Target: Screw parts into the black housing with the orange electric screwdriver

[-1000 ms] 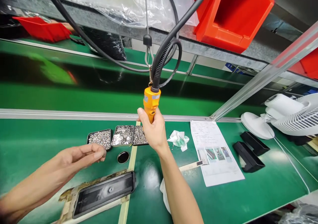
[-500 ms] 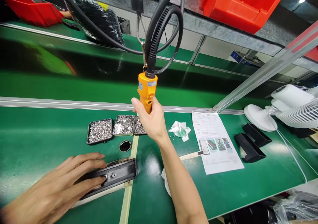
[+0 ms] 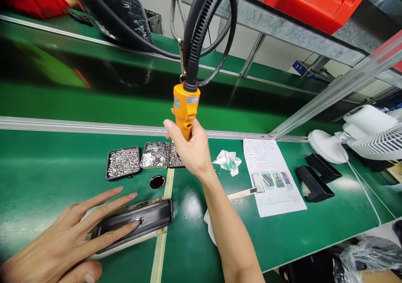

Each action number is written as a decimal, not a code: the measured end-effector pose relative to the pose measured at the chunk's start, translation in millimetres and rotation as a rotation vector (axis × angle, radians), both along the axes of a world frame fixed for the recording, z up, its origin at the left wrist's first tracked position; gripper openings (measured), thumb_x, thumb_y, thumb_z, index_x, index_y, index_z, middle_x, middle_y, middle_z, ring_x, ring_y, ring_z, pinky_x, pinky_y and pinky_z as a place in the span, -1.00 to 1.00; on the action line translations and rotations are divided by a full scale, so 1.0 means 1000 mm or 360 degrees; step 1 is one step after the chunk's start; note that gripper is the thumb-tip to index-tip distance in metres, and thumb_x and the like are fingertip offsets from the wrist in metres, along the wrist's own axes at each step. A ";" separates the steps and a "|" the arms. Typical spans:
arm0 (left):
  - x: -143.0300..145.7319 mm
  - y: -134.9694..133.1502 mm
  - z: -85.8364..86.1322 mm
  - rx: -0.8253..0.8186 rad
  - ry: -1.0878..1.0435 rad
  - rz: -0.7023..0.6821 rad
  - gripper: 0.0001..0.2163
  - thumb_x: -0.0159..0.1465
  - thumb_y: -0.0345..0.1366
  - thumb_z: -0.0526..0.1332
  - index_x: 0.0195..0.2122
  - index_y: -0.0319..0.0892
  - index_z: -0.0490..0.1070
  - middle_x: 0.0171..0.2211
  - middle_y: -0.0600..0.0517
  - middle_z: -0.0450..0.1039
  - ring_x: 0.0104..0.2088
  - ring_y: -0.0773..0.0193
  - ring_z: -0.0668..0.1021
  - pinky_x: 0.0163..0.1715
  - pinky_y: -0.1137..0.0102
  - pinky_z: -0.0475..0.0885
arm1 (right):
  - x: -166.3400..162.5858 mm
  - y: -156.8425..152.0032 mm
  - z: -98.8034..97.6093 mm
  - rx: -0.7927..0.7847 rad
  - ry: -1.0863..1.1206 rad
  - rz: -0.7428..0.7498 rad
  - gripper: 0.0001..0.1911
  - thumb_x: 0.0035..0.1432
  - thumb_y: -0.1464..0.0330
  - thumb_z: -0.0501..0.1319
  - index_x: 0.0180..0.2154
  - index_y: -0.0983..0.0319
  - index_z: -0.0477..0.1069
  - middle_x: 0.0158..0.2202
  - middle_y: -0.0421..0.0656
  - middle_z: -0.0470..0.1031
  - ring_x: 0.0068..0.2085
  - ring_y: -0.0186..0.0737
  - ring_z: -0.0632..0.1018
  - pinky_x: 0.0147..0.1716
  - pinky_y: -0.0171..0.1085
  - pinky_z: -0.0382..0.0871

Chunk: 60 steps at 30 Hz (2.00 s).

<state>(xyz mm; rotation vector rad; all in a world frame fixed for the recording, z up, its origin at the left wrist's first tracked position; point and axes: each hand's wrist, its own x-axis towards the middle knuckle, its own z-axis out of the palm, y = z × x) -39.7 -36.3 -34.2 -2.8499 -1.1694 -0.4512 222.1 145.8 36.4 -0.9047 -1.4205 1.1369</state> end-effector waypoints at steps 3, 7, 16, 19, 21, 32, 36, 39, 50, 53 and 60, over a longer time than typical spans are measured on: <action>0.007 0.008 0.001 0.0013 0.0052 -0.0023 -0.47 0.54 0.06 0.02 0.51 0.24 0.19 0.60 -0.03 0.05 0.52 -0.26 0.24 0.03 -0.04 0.64 | 0.001 0.000 0.000 -0.0002 0.0012 0.0017 -0.56 0.38 0.11 0.36 0.16 0.21 0.53 -0.31 -0.21 0.57 -0.29 -0.20 0.63 -0.24 -0.21 0.52; 0.008 0.008 -0.001 0.0011 0.0041 -0.0044 -0.47 0.54 0.11 0.01 0.50 0.24 0.21 0.60 -0.04 0.05 0.52 -0.31 0.20 0.05 -0.05 0.58 | 0.003 0.000 0.001 -0.0026 0.0015 0.0038 -0.54 0.38 0.09 0.38 0.17 0.20 0.53 -0.28 -0.19 0.59 -0.26 -0.18 0.65 -0.21 -0.21 0.55; -0.014 0.019 -0.005 -0.0285 -0.0509 0.0333 -0.62 0.56 -0.04 0.09 0.35 0.20 0.39 0.41 0.10 0.39 0.45 -0.01 0.32 0.30 0.08 0.43 | 0.004 0.000 0.003 -0.0105 0.0029 0.0046 -0.51 0.34 0.07 0.42 0.18 0.18 0.55 -0.22 -0.14 0.65 -0.19 -0.11 0.70 -0.14 -0.14 0.60; -0.028 0.056 -0.011 -0.0189 -0.0634 0.0569 -0.77 0.53 -0.10 0.17 0.12 0.13 0.54 0.12 0.10 0.62 0.23 0.05 0.50 0.17 0.12 0.45 | 0.004 -0.001 0.002 -0.0113 0.0066 0.0069 -0.45 0.33 0.05 0.43 0.21 0.18 0.53 -0.16 -0.11 0.67 -0.18 -0.10 0.72 -0.11 -0.12 0.62; -0.032 0.081 -0.018 -0.0186 -0.0593 0.0649 -0.76 0.53 -0.05 0.17 -0.02 0.07 0.60 0.00 0.06 0.65 0.09 0.03 0.55 0.08 0.10 0.44 | 0.004 -0.001 0.002 -0.0103 0.0063 0.0076 -0.44 0.35 0.06 0.42 0.24 0.18 0.51 -0.21 -0.14 0.66 -0.21 -0.14 0.71 -0.14 -0.14 0.60; -0.013 0.126 -0.045 -0.0381 -0.0521 0.0816 -0.77 0.44 -0.13 0.18 -0.25 -0.03 0.60 -0.22 -0.03 0.57 -0.10 -0.02 0.44 -0.11 0.16 0.24 | 0.009 0.001 0.005 -0.0114 -0.0008 0.0167 -0.47 0.34 0.12 0.43 0.25 0.16 0.51 -0.43 -0.25 0.60 -0.37 -0.24 0.66 -0.27 -0.26 0.55; -0.015 0.121 -0.038 -0.0443 -0.0614 0.0885 -0.76 0.41 -0.06 0.15 -0.26 0.03 0.58 -0.19 0.01 0.62 -0.03 -0.03 0.48 -0.06 0.15 0.23 | 0.007 0.001 0.004 -0.0151 0.0059 0.0198 -0.47 0.32 0.10 0.44 0.23 0.13 0.52 -0.47 -0.29 0.59 -0.44 -0.25 0.66 -0.32 -0.28 0.58; -0.012 0.110 -0.032 -0.0456 -0.0800 0.1053 -0.74 0.30 0.04 0.18 -0.29 0.02 0.55 -0.19 0.02 0.61 -0.09 -0.01 0.53 -0.05 0.15 0.28 | 0.003 -0.001 0.005 -0.0160 0.0218 0.0257 -0.56 0.33 0.08 0.43 0.12 0.13 0.56 -0.53 -0.34 0.54 -0.47 -0.26 0.67 -0.33 -0.29 0.62; 0.033 0.080 -0.029 -0.0805 -0.1423 0.0904 -0.73 0.39 0.04 0.23 -0.23 -0.03 0.53 -0.34 0.08 0.60 -0.33 0.25 0.62 -0.33 0.44 0.54 | -0.030 -0.022 0.046 -0.0133 0.0934 0.0143 -0.69 0.46 0.07 0.34 -0.02 0.17 0.50 -0.59 -0.42 0.29 -0.66 -0.49 0.34 -0.62 -0.50 0.31; 0.040 0.074 -0.017 -0.0646 -0.1402 0.0718 -0.78 0.40 0.00 0.28 -0.24 0.00 0.53 -0.36 0.13 0.58 -0.39 0.31 0.57 -0.35 0.47 0.50 | -0.042 -0.033 0.045 -0.0086 0.0981 0.0147 -0.75 0.47 0.10 0.33 -0.06 0.14 0.50 -0.60 -0.43 0.28 -0.69 -0.49 0.27 -0.65 -0.49 0.29; 0.040 0.067 -0.004 -0.0238 -0.1222 0.0229 -0.91 0.55 -0.32 0.19 -0.10 0.01 0.46 -0.26 0.14 0.58 -0.23 0.37 0.62 -0.17 0.49 0.53 | -0.058 -0.052 0.037 -0.0074 0.0970 0.0363 -0.83 0.51 0.16 0.31 -0.05 0.10 0.52 -0.62 -0.45 0.22 -0.71 -0.51 0.21 -0.66 -0.51 0.25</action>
